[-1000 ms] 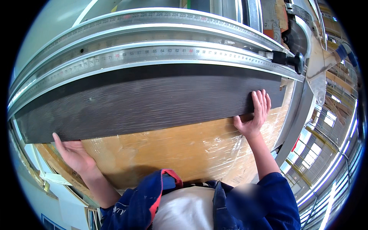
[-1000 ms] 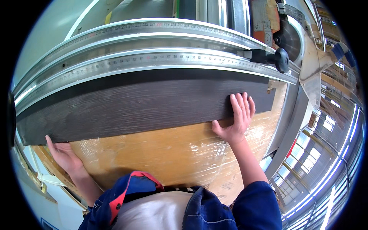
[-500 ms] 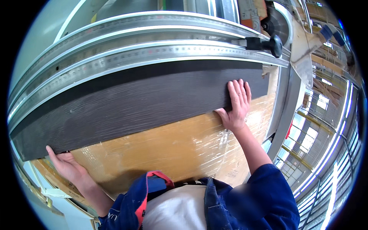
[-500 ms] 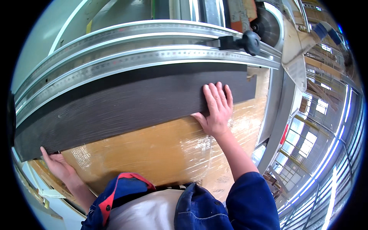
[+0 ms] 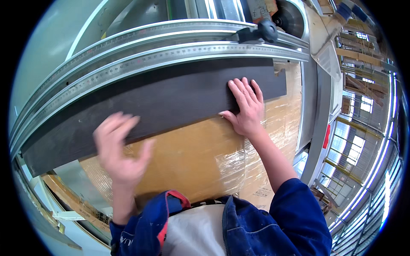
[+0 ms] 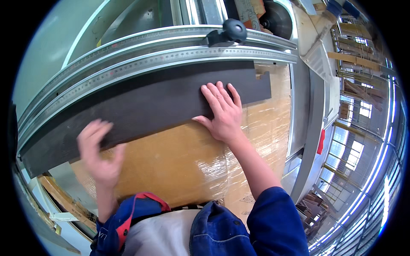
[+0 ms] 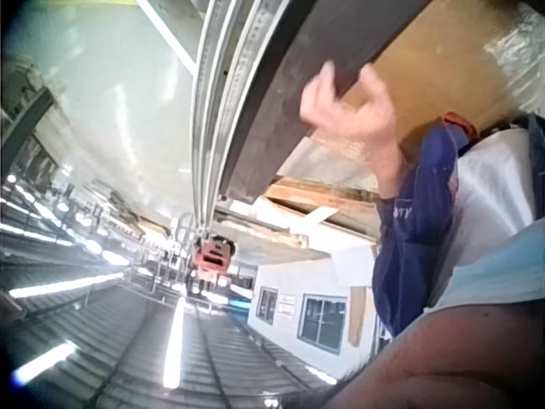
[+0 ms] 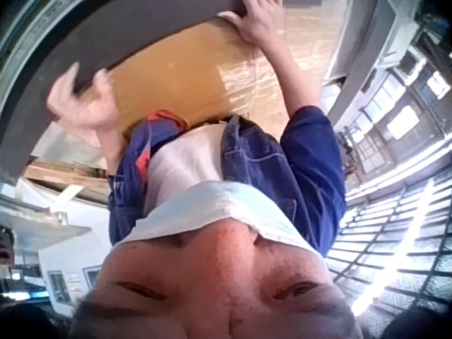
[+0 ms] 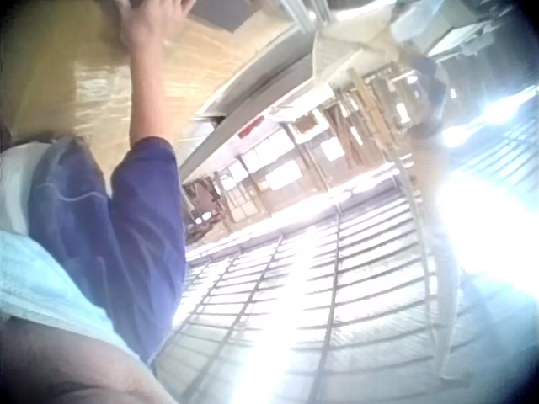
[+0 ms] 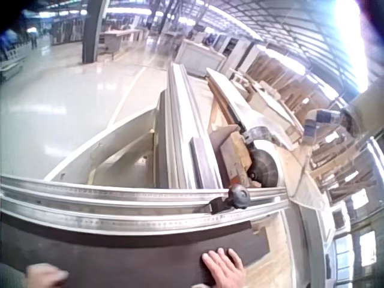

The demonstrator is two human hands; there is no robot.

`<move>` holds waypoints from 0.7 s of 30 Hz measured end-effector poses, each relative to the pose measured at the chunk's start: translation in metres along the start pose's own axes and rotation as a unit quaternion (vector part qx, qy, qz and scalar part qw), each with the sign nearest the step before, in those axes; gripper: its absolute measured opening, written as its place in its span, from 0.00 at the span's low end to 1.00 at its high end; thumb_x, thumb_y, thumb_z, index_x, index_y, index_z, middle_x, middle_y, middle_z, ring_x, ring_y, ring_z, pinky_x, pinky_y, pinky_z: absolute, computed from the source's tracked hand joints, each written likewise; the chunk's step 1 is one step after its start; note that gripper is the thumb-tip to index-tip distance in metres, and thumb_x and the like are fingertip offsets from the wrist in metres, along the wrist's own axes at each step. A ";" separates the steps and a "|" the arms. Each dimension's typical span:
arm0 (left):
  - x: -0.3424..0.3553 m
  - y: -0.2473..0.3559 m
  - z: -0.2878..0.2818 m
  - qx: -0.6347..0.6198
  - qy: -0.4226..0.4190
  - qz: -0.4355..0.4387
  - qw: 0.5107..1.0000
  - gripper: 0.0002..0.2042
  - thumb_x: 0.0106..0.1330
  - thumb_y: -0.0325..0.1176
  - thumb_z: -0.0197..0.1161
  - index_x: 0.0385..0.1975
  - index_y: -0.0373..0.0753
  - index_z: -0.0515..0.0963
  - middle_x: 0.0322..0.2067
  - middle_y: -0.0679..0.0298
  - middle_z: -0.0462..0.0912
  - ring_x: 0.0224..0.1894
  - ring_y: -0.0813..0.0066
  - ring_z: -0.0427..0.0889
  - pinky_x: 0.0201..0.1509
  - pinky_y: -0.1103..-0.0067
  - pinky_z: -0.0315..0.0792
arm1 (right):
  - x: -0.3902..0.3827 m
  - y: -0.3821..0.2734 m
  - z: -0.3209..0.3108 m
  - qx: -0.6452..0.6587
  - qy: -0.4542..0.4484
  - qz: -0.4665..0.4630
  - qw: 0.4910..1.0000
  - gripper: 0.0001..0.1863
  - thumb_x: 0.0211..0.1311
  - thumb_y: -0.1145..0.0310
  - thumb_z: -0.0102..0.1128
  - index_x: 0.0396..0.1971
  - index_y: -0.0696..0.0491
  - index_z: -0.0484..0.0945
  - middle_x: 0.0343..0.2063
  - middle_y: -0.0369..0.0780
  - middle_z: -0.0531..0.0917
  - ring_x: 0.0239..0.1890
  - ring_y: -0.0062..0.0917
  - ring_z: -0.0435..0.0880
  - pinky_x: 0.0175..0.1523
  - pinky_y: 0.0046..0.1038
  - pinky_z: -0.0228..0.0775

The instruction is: The person positions a dark rectangular board on a table saw and pushes it through the blade to cut it. After the cut, the person lifts the board, flips it to inspect the cut edge, and places it back on the saw table.

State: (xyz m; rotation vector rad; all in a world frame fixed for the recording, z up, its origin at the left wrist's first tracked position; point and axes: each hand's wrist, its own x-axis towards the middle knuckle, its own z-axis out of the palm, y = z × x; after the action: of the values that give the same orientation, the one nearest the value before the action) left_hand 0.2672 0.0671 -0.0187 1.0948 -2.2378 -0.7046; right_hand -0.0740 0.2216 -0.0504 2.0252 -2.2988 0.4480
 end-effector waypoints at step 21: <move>0.125 0.087 0.106 0.164 -0.174 0.246 0.939 0.49 0.26 0.58 0.86 0.58 0.47 0.87 0.82 0.53 0.58 0.81 0.47 0.54 0.82 0.47 0.45 | 0.017 0.025 0.010 0.090 0.146 -0.006 0.985 0.41 0.38 0.35 0.82 0.51 0.46 0.91 0.48 0.36 0.93 0.54 0.32 0.92 0.69 0.40 0.80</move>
State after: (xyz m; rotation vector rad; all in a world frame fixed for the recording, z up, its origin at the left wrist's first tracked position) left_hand 0.0851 0.0334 -0.0071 0.5188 -2.8577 -0.3327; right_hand -0.0997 0.2051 -0.0610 1.8917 -2.1359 0.9143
